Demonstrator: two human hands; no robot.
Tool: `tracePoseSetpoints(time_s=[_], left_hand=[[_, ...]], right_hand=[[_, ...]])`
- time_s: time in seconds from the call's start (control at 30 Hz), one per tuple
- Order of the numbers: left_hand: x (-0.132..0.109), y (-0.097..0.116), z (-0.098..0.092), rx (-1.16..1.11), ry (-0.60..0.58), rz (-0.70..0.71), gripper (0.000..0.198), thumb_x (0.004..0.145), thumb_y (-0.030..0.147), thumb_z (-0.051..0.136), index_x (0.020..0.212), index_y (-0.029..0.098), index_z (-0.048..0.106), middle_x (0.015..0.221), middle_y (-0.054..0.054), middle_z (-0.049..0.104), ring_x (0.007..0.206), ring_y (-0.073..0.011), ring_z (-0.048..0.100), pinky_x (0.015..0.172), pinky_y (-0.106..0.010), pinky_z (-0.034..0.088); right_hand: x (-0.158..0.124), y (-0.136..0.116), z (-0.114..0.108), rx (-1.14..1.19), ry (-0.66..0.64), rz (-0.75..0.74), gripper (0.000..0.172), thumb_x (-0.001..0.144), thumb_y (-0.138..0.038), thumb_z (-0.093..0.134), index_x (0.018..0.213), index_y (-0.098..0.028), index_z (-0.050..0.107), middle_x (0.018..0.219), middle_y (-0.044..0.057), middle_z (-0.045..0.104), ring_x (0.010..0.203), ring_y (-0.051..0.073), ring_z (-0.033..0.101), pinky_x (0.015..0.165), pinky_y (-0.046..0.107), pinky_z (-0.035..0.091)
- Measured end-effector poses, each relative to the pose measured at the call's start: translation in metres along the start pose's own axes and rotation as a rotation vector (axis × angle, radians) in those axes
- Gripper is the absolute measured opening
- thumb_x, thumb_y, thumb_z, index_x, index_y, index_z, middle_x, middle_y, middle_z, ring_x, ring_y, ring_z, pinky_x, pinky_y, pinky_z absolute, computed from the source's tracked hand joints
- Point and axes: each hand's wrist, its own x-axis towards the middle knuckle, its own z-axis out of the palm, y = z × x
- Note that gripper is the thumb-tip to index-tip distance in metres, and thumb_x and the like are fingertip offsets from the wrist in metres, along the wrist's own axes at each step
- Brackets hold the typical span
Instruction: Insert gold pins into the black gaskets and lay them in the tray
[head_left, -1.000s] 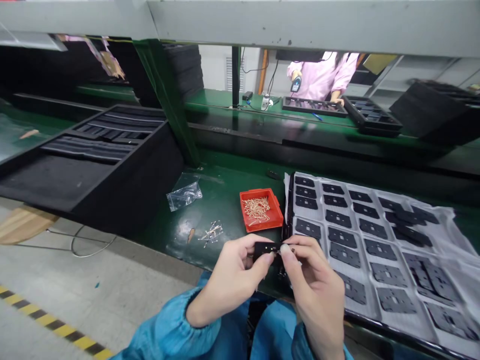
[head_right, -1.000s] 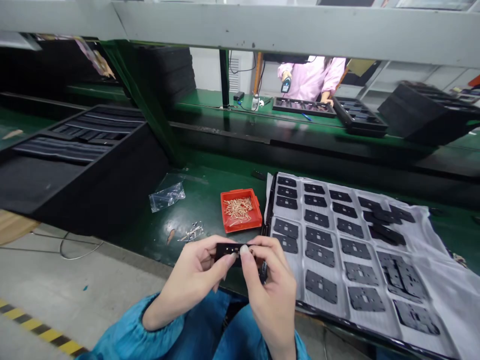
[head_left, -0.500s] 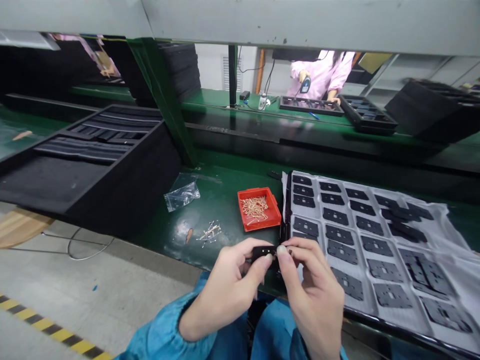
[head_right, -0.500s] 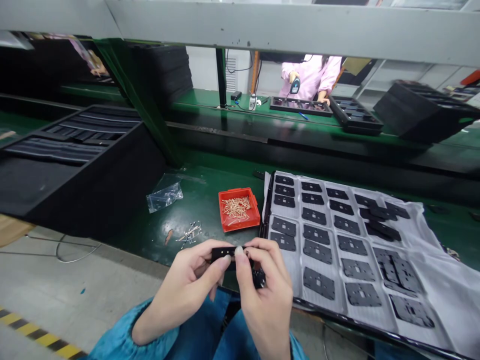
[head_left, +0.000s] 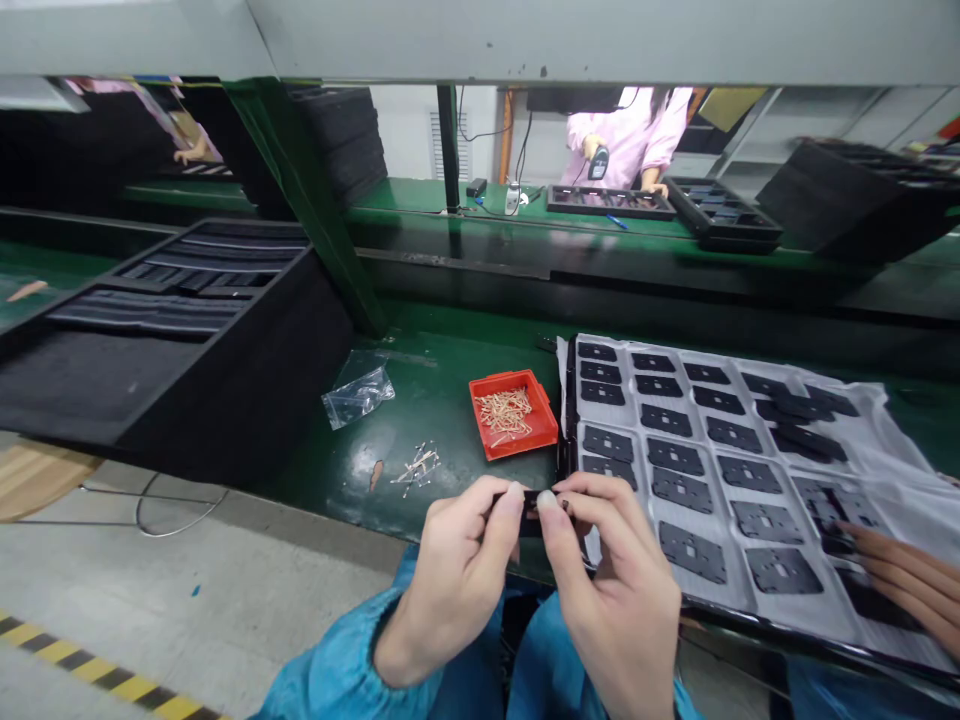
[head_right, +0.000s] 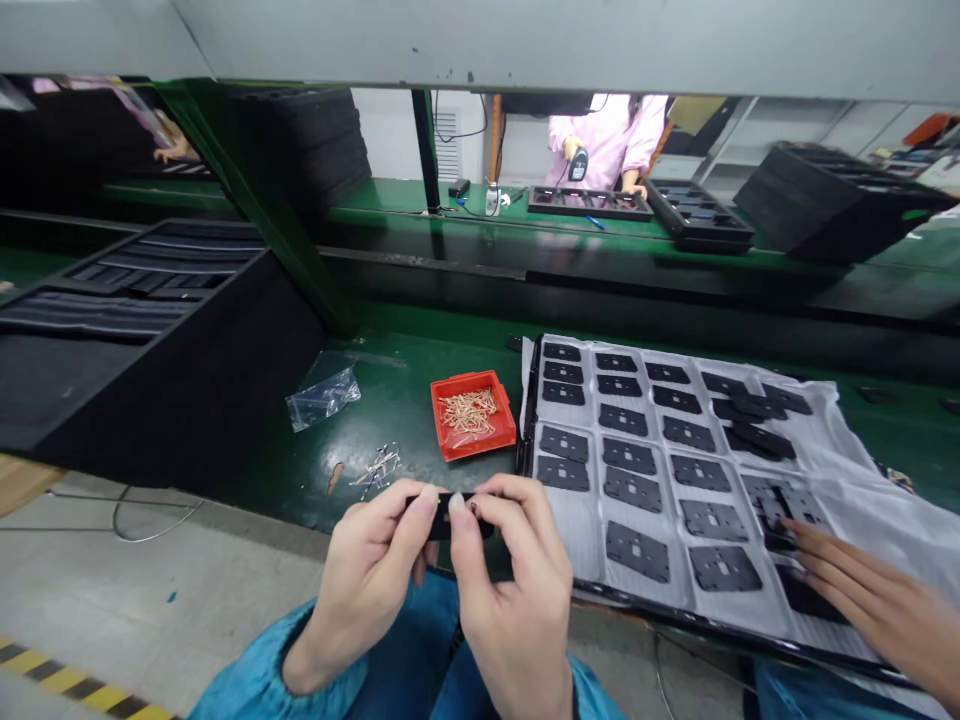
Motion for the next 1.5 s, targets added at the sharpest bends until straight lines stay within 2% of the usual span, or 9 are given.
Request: tracePoseSetpoints(time_s=[0.3, 0.4, 0.57, 0.73, 0.87, 1.03, 1.2, 1.33, 1.5], left_hand=[[-0.001, -0.006, -0.005, 0.111, 0.049, 0.048, 0.033, 0.107, 0.038, 0.048, 0.087, 0.021, 0.067, 0.054, 0.004, 0.056, 0.045, -0.0095, 0.053, 0.050, -0.020, 0.042], [0.001, -0.003, -0.011, 0.113, 0.075, 0.052, 0.036, 0.108, 0.038, 0.046, 0.085, 0.020, 0.065, 0.055, 0.004, 0.057, 0.044, -0.0094, 0.053, 0.050, -0.021, 0.042], [0.002, -0.001, -0.013, 0.088, -0.027, 0.030, 0.036, 0.109, 0.040, 0.044, 0.091, 0.019, 0.067, 0.056, 0.004, 0.057, 0.045, -0.0094, 0.053, 0.050, -0.021, 0.042], [-0.002, -0.002, -0.008, 0.054, -0.034, 0.034, 0.036, 0.109, 0.041, 0.043, 0.090, 0.019, 0.065, 0.055, 0.004, 0.058, 0.046, -0.0085, 0.053, 0.050, -0.019, 0.042], [-0.005, 0.002, -0.004, -0.034, 0.006, 0.005, 0.041, 0.111, 0.044, 0.040, 0.088, 0.017, 0.063, 0.057, 0.002, 0.063, 0.046, -0.0078, 0.052, 0.048, -0.017, 0.042], [-0.010, 0.007, -0.005, -0.072, -0.042, 0.052, 0.040, 0.111, 0.041, 0.040, 0.088, 0.017, 0.062, 0.054, 0.004, 0.061, 0.042, -0.0060, 0.048, 0.045, -0.016, 0.039], [-0.014, 0.003, -0.013, 0.115, -0.036, 0.361, 0.020, 0.108, 0.020, 0.047, 0.108, 0.018, 0.067, 0.058, 0.005, 0.062, 0.048, -0.0059, 0.060, 0.050, -0.013, 0.045], [-0.016, 0.004, -0.016, 0.321, 0.104, 0.801, 0.018, 0.102, 0.009, 0.056, 0.112, 0.013, 0.070, 0.102, -0.011, 0.078, 0.087, -0.0152, 0.077, 0.072, -0.019, 0.059], [-0.025, 0.006, -0.020, 0.348, 0.159, 0.898, 0.014, 0.098, 0.010, 0.064, 0.110, 0.014, 0.070, 0.103, -0.010, 0.079, 0.079, -0.0148, 0.073, 0.065, -0.023, 0.061]], right_hand=[[0.000, 0.002, 0.002, -0.062, 0.014, -0.079, 0.010, 0.098, -0.022, 0.065, 0.088, -0.022, 0.063, 0.097, 0.004, 0.067, 0.088, 0.014, 0.069, 0.080, 0.026, 0.057], [-0.001, 0.016, -0.002, -0.072, 0.042, 0.056, 0.019, 0.095, -0.034, 0.071, 0.086, -0.023, 0.059, 0.094, 0.003, 0.069, 0.086, 0.015, 0.070, 0.076, 0.026, 0.057], [-0.004, 0.021, 0.005, 0.127, 0.002, 0.213, 0.033, 0.090, -0.042, 0.077, 0.115, -0.025, 0.061, 0.100, 0.002, 0.073, 0.080, 0.013, 0.070, 0.070, 0.023, 0.059], [-0.005, 0.006, 0.015, 0.302, 0.104, 0.220, 0.015, 0.092, -0.029, 0.074, 0.105, -0.024, 0.067, 0.095, 0.002, 0.074, 0.084, 0.013, 0.074, 0.075, 0.020, 0.063], [-0.008, 0.007, 0.008, 0.467, 0.075, 0.302, 0.016, 0.097, -0.025, 0.068, 0.112, -0.025, 0.067, 0.093, 0.002, 0.078, 0.072, 0.014, 0.076, 0.054, 0.018, 0.062], [-0.008, 0.014, -0.007, 0.223, 0.005, -0.121, 0.032, 0.094, -0.008, 0.065, 0.122, -0.024, 0.069, 0.107, 0.003, 0.076, 0.086, 0.015, 0.077, 0.071, 0.021, 0.066], [-0.004, 0.008, -0.014, 0.081, -0.016, -0.285, 0.019, 0.096, -0.005, 0.061, 0.106, -0.020, 0.067, 0.095, 0.001, 0.073, 0.087, 0.010, 0.072, 0.079, 0.017, 0.061], [-0.009, 0.004, -0.006, 0.212, 0.071, -0.215, 0.018, 0.100, -0.010, 0.054, 0.086, -0.019, 0.062, 0.091, 0.003, 0.065, 0.083, 0.011, 0.068, 0.072, 0.024, 0.058], [-0.013, 0.014, 0.002, 0.323, 0.214, -0.500, 0.009, 0.100, -0.015, 0.063, 0.091, -0.013, 0.066, 0.094, 0.005, 0.065, 0.088, 0.018, 0.070, 0.071, 0.036, 0.062]])
